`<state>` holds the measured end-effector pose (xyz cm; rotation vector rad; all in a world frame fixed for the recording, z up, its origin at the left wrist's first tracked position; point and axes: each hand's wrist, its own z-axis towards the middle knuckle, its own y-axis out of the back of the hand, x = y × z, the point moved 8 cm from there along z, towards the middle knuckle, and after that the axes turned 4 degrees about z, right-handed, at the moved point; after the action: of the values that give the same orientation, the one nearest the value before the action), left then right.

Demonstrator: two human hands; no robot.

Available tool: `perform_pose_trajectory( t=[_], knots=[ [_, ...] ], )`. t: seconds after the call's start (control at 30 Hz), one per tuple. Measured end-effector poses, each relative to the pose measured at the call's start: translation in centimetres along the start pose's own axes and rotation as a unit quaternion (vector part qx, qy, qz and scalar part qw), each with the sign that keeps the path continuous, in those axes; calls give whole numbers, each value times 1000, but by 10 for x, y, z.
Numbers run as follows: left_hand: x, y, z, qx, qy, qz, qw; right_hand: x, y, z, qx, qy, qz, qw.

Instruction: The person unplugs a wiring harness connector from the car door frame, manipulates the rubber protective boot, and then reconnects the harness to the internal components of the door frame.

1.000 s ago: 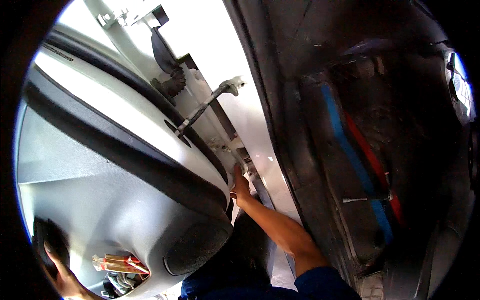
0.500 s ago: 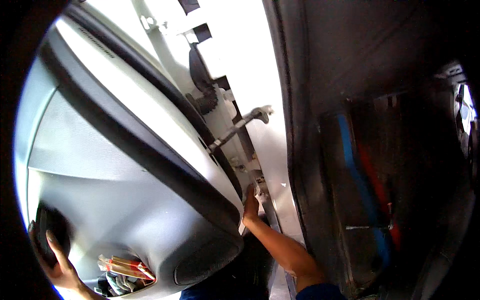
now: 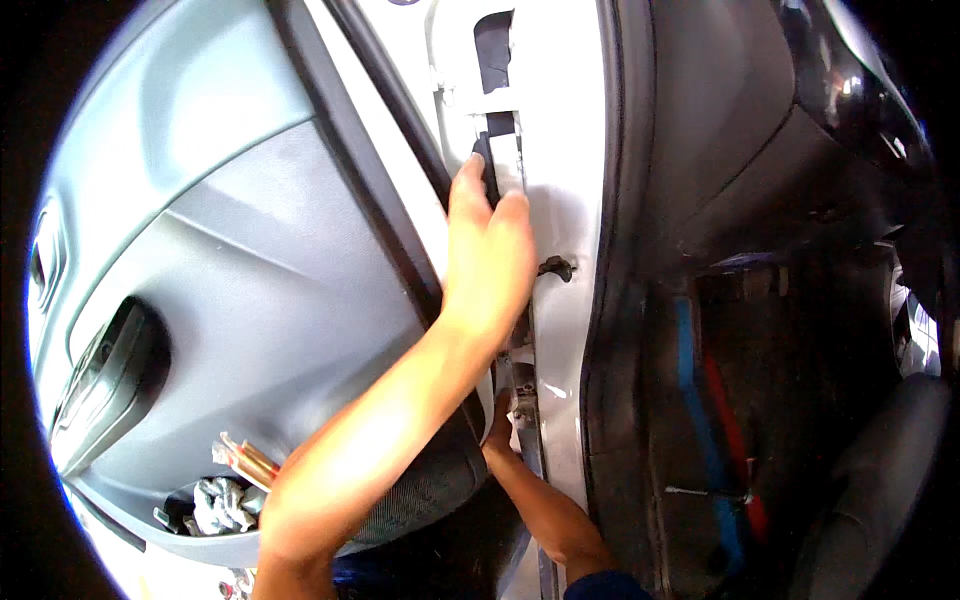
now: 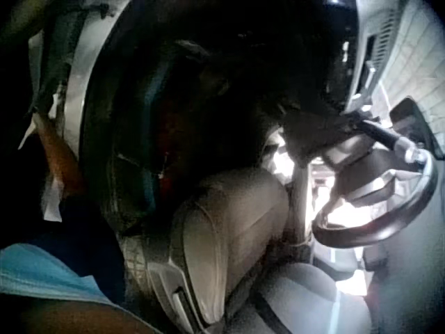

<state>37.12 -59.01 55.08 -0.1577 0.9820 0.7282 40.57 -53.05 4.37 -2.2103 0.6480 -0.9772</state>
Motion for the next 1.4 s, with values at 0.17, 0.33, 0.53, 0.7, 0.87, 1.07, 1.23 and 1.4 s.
perform_pose_trajectory(
  t=[0.17, 0.33, 0.53, 0.7, 0.87, 1.07, 1.23, 1.4],
  knots=[
    [60, -23, 59, -86, 170, -219, 957, -1, -5, -17, 22, -27, -19, 999],
    [61, -21, 68, -137, 141, 109, 974, 10, 12, -5, 37, -23, -35, 998],
    [39, -5, 63, -93, 112, 282, 948, 1, -12, -41, 31, -32, -18, 999],
    [3, -21, 40, -96, 34, 260, 960, 6, 8, 15, 68, -20, 15, 997],
    [8, -14, 44, -117, 1, 251, 961, 0, -6, 5, 63, -32, 25, 997],
    [10, -4, 42, -109, 34, 232, 966, -9, 1, -16, -31, -43, 9, 999],
    [4, -16, 42, -100, 53, 181, 977, -1, 10, 27, 78, -52, 16, 996],
    [19, -2, 46, -112, 31, 195, 974, -20, -10, -1, 77, -44, 19, 996]
  ],
)
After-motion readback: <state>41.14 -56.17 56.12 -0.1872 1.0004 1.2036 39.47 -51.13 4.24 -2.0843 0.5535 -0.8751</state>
